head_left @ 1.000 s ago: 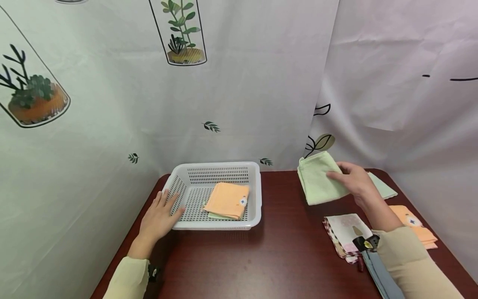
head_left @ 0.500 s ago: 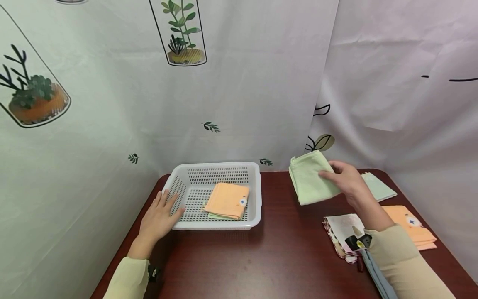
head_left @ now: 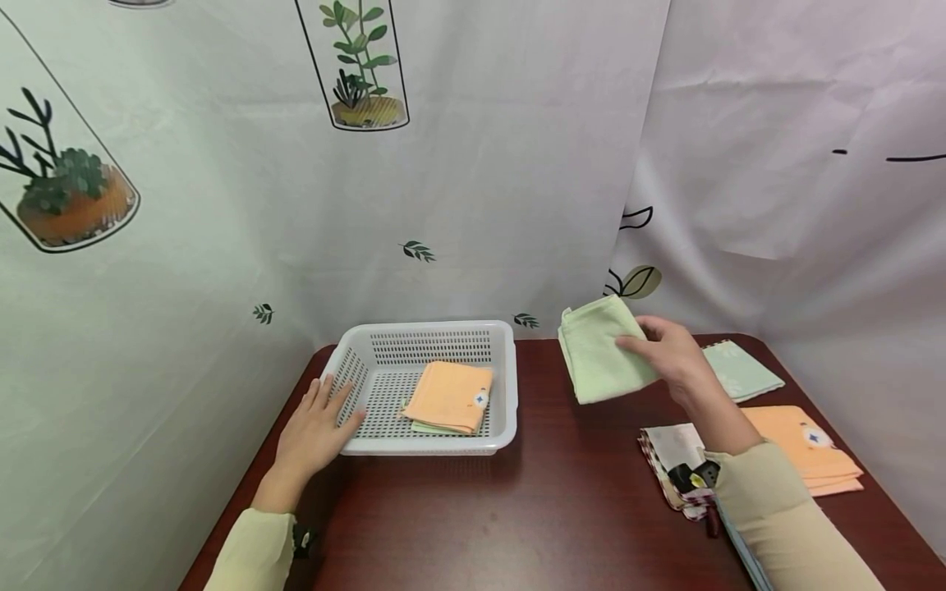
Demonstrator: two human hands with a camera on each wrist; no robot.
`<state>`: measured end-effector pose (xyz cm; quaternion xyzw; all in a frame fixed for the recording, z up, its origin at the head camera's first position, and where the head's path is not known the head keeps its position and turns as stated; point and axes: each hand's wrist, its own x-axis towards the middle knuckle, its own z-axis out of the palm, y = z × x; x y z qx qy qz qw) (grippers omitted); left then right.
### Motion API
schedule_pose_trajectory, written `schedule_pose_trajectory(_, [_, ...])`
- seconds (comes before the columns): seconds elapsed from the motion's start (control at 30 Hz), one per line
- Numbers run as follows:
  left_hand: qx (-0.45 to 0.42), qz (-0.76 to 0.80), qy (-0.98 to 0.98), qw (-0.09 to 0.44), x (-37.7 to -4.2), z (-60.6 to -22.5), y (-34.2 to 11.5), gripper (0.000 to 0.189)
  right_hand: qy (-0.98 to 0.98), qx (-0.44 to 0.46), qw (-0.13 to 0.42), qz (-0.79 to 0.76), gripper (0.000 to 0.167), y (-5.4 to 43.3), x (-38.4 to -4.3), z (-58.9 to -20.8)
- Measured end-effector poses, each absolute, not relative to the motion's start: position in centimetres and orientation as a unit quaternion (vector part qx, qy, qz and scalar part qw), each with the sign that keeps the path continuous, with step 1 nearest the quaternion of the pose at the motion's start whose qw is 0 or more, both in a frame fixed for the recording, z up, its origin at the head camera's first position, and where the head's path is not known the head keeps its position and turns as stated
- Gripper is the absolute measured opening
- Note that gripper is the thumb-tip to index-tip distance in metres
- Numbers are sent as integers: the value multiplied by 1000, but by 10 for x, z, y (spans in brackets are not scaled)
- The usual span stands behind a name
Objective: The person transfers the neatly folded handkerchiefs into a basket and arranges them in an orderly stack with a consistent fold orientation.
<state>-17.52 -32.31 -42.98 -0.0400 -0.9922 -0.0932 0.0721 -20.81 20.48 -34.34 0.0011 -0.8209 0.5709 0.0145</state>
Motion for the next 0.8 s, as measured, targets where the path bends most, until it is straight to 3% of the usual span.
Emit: schedule_pose_trajectory(0.8, [-43, -101, -992, 65, -175, -430, -324, 72, -802, 11, -2, 597, 48, 176, -214, -340])
